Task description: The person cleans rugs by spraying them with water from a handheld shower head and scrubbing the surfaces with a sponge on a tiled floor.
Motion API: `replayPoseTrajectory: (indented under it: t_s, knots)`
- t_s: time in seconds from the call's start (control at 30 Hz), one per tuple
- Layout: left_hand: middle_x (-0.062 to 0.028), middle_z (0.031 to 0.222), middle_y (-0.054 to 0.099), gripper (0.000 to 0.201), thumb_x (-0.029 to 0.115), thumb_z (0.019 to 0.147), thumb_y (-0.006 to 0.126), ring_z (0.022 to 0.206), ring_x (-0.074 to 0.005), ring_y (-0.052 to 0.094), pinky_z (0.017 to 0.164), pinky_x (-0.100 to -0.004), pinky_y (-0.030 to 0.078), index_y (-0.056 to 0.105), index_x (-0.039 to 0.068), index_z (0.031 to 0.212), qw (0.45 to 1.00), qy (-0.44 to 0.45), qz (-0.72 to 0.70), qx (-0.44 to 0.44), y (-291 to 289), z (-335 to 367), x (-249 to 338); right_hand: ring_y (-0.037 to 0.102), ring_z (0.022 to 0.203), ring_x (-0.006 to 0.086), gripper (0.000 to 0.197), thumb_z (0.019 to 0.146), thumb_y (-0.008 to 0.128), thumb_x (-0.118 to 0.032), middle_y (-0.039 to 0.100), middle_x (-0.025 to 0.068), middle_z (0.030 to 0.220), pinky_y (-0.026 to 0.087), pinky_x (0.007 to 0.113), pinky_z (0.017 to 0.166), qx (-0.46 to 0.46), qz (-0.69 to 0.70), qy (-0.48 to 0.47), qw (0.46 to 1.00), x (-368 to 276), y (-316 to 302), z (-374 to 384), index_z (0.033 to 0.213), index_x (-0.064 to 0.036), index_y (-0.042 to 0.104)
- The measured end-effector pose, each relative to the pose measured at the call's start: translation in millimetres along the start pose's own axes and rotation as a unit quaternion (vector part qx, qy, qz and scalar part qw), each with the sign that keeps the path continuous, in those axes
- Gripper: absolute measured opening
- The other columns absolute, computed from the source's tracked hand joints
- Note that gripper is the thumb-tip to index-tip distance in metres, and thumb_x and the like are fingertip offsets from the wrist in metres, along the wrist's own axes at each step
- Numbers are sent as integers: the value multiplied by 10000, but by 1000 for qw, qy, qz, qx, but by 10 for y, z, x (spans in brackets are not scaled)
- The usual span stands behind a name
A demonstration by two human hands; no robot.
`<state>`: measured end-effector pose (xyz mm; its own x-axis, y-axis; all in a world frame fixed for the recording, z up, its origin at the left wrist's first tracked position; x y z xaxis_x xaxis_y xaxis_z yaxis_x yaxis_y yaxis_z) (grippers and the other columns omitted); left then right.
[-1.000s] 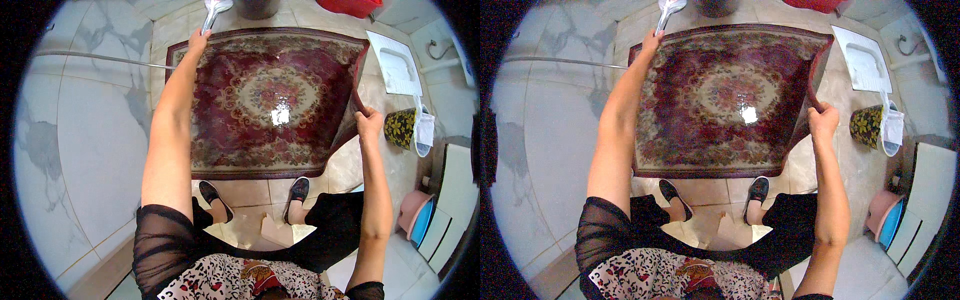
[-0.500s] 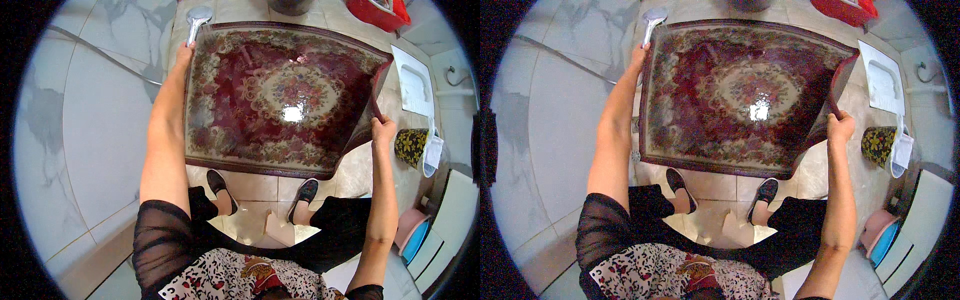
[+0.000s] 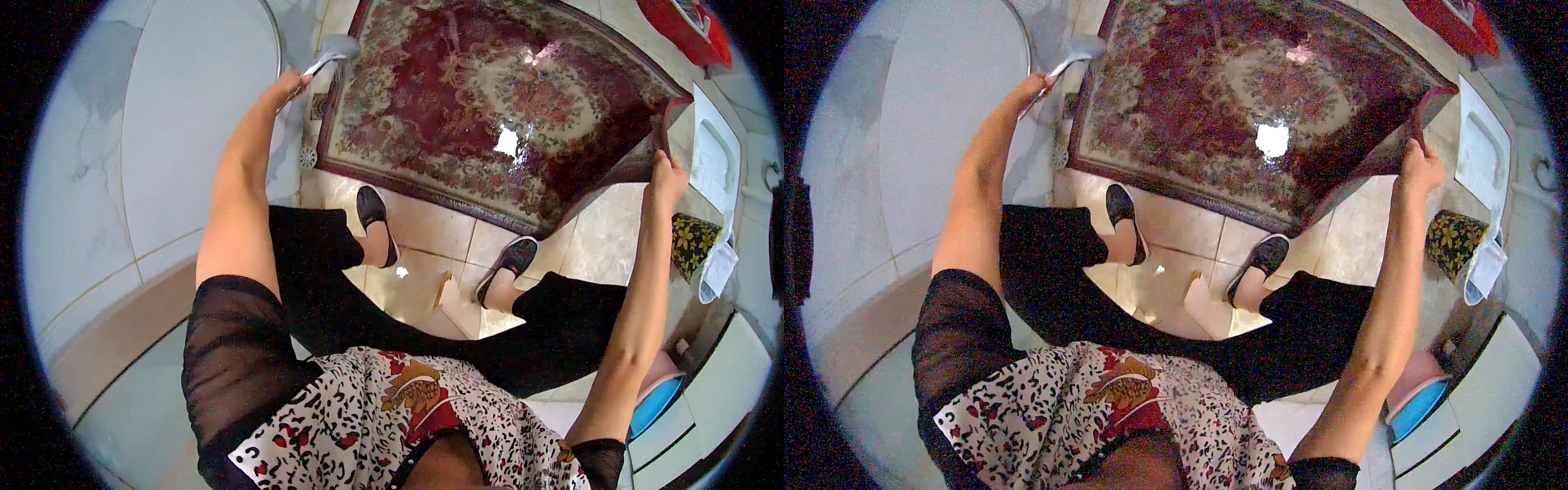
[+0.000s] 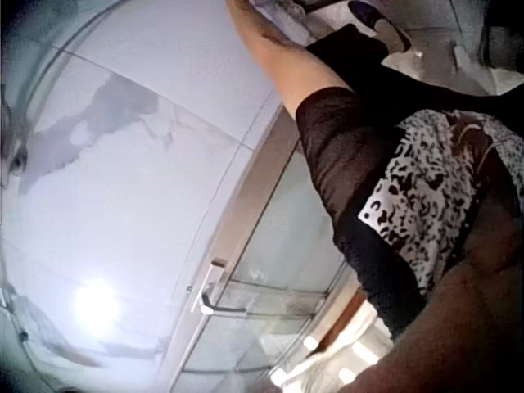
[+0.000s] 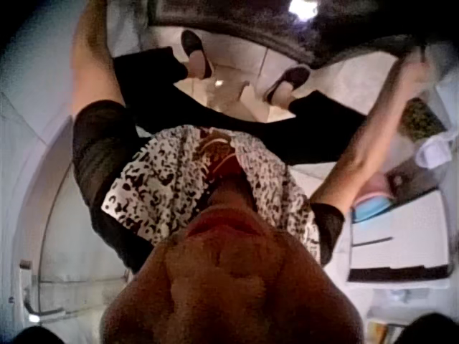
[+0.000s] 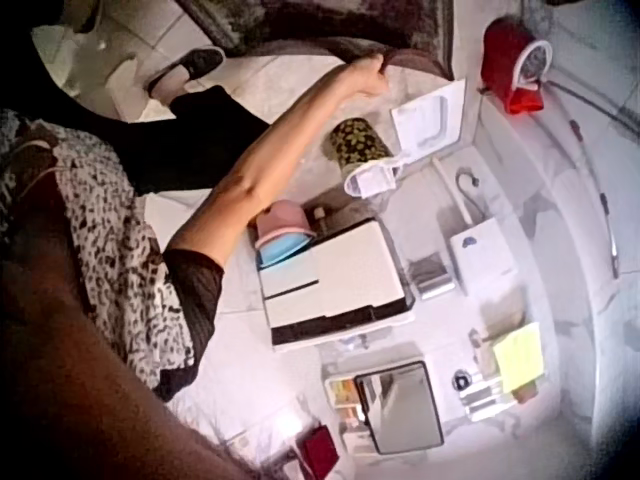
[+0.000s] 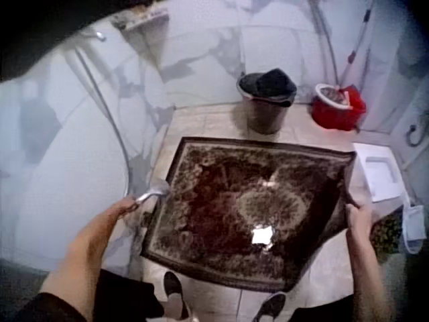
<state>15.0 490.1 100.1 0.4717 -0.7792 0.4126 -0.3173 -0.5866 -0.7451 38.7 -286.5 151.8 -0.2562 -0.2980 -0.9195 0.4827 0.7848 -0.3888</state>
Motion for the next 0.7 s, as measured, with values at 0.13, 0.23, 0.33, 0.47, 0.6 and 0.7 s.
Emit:
replayPoseTrajectory:
  t_s: [0.13,0.23,0.33,0.47,0.6,0.7]
  knots:
    - [-47,644,555,436,485,818,562,548,-195,500,512,-359,391,570,55,745,993,-53,51,-94,192,-375,-7,590,664,153,259,722,649,-114,654,82,771,464,280,637,29,-91,-61,994,-63,-23,97,918,55,665]
    - [-30,615,529,406,464,820,579,504,-181,465,478,-358,365,554,73,711,983,-67,109,-135,185,-578,75,618,675,157,286,679,681,-190,676,95,751,474,298,650,44,-215,-127,967,-253,28,-15,887,6,691]
    - [-20,593,506,386,442,821,593,479,-164,434,452,-353,342,542,84,685,992,-48,60,-97,16,-800,149,622,672,155,285,695,672,-192,679,106,747,472,297,641,29,-172,-162,971,-406,201,-88,904,2,685]
    - [-24,588,500,383,429,825,594,476,-153,425,431,-339,330,542,80,676,986,-63,-148,-43,326,-1021,864,565,536,145,212,680,614,-172,625,84,600,445,298,548,61,-136,-278,949,-594,176,-149,774,10,670]
    - [-11,600,524,335,403,828,596,480,-131,453,441,-306,363,551,91,714,979,-43,-201,5,-44,-1282,1006,541,522,121,188,687,596,-154,612,69,583,431,273,526,46,-8,-319,947,-1242,452,-585,760,8,658]
    - [11,616,544,275,366,850,583,474,-100,463,456,-251,391,544,102,783,946,-16,-323,-1,3,-1505,1256,515,500,115,155,677,599,-134,583,57,546,421,271,504,3,116,-393,912,-1591,795,-1123,766,-19,653]
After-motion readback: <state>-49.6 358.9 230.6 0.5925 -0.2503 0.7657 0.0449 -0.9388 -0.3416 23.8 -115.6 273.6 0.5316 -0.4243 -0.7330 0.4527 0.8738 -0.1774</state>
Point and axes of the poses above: each hand's wrist, its own z-axis towards the middle knuckle, its own y-axis out of the palm, x = y × z, the point moved 2 cm from there along z, towards the middle knuckle
